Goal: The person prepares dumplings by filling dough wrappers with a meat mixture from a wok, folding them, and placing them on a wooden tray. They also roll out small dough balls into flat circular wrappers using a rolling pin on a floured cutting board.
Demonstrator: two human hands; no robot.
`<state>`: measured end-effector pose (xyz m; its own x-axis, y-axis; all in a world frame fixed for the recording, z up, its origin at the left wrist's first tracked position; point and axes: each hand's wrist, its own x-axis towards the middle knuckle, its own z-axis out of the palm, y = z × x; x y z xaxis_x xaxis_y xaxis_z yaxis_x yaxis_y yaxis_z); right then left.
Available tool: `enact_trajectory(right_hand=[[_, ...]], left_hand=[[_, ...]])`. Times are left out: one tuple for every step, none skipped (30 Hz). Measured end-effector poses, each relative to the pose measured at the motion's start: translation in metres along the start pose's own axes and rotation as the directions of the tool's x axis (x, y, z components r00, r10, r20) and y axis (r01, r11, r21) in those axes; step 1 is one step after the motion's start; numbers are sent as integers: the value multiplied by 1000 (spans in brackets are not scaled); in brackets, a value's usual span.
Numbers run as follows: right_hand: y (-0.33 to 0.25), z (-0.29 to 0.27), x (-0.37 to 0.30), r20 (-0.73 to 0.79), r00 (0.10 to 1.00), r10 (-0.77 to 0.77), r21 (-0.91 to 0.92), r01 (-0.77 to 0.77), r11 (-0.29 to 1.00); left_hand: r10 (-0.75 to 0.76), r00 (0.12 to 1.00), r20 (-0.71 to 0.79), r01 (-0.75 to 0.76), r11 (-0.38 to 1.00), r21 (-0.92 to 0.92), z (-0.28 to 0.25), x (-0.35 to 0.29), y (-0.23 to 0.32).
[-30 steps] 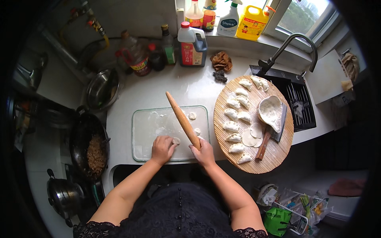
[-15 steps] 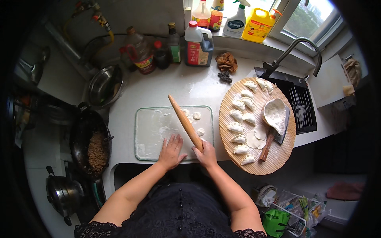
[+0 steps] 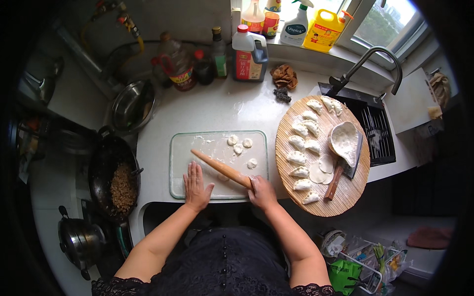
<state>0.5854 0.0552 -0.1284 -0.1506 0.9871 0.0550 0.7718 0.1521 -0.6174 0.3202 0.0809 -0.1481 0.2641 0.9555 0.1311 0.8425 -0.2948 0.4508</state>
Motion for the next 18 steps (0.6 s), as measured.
enact_trajectory(right_hand=[[3,0,-1,43,999,-5,-61,8,998],[3,-2,1,86,996,-12,-122,23,992],[3,-3,3,130,991,-16,-183,40,982],[3,1,5,77,996,-43,-303,65,951],[3,9,8,27,997,-76,-421,80,903],[-1,15,10,-16,994,-112,-530,87,843],[-4,17,15,-24,998,-59,-541,37,840],[-8,15,27,-32,999,-8,-552,-11,834],[-11,14,33,-42,998,43,-563,-59,824],[-8,16,29,-23,996,89,-531,-87,843],[-10,14,25,47,993,106,-527,-66,848],[-14,11,16,113,986,124,-519,-48,853],[-17,11,4,178,973,144,-513,-33,858],[-11,18,-11,201,976,84,-480,23,877],[-19,15,-18,247,965,88,-490,46,871],[-16,15,-12,206,977,60,-494,51,868],[-12,16,-3,170,985,37,-497,54,866],[-9,17,14,78,996,51,-535,-2,845]], left_hand=[[37,999,-22,-36,999,22,0,3,-8],[42,999,31,-45,994,99,-3,7,-10],[44,995,84,-58,983,176,-5,12,-12],[8,990,138,-34,981,190,-7,19,-12],[-27,981,190,-12,979,203,-8,28,-11],[-64,967,246,9,976,218,-8,36,-10],[-75,966,246,21,976,215,-8,48,-10],[-86,966,243,34,977,211,-8,63,-8],[-97,966,241,47,977,207,-8,69,-7],[-74,972,225,28,980,198,-5,66,-8],[-63,969,238,16,980,196,-7,59,-8],[-49,967,251,-1,981,196,-11,43,-7],[-33,963,266,-20,981,193,-15,27,-7],[-52,953,299,-3,984,180,-18,12,-7],[-52,952,300,-14,977,214,-17,-1,-10],[-80,949,305,12,975,220,-11,0,-14],[-110,942,316,39,974,224,-9,5,-14],[-124,958,259,70,976,207,-5,20,-14]])
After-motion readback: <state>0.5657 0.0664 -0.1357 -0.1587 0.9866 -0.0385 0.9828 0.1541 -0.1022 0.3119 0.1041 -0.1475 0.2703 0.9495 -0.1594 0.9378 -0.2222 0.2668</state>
